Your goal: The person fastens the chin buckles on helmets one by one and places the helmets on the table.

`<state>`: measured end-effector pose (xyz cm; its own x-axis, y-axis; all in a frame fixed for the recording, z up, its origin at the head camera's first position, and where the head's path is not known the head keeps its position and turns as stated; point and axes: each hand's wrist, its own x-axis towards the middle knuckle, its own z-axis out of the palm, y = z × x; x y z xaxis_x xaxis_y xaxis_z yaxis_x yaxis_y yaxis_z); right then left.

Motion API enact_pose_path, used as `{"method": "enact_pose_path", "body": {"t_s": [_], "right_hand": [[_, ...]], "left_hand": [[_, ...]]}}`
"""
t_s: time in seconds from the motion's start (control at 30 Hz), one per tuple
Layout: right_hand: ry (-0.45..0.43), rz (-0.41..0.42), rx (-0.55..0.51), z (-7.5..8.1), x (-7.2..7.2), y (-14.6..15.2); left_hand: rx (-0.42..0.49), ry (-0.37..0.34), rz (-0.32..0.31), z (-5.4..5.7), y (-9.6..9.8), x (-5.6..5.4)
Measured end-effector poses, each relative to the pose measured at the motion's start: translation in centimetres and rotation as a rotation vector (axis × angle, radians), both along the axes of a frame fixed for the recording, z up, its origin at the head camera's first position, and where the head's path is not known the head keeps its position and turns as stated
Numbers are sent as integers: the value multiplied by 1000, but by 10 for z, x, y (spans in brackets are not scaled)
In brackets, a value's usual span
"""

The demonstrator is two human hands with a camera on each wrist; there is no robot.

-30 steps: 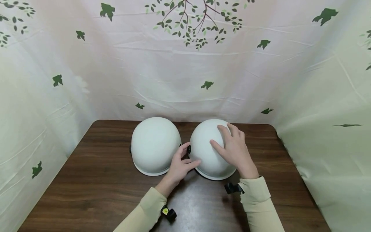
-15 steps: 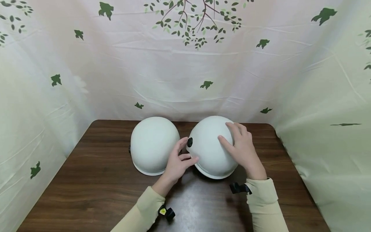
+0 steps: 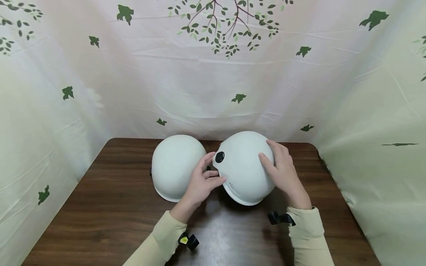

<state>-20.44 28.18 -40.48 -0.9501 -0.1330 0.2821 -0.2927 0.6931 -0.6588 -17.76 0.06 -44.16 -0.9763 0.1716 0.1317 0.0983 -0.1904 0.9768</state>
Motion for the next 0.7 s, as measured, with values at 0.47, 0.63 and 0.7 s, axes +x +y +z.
{"method": "enact_pose_path", "body": {"t_s": [0.47,0.63,0.7], "right_hand": [[-56,-3,-127,-5,10,2],[-17,1,-137,-8,10,1],[23,11,-131,-9,9,0]], "left_hand": [[-37,131,-12,13,-5,-3],[-50,178,-8,17,-6,-5],[-66,191,-2,19,-7,-5]]}}
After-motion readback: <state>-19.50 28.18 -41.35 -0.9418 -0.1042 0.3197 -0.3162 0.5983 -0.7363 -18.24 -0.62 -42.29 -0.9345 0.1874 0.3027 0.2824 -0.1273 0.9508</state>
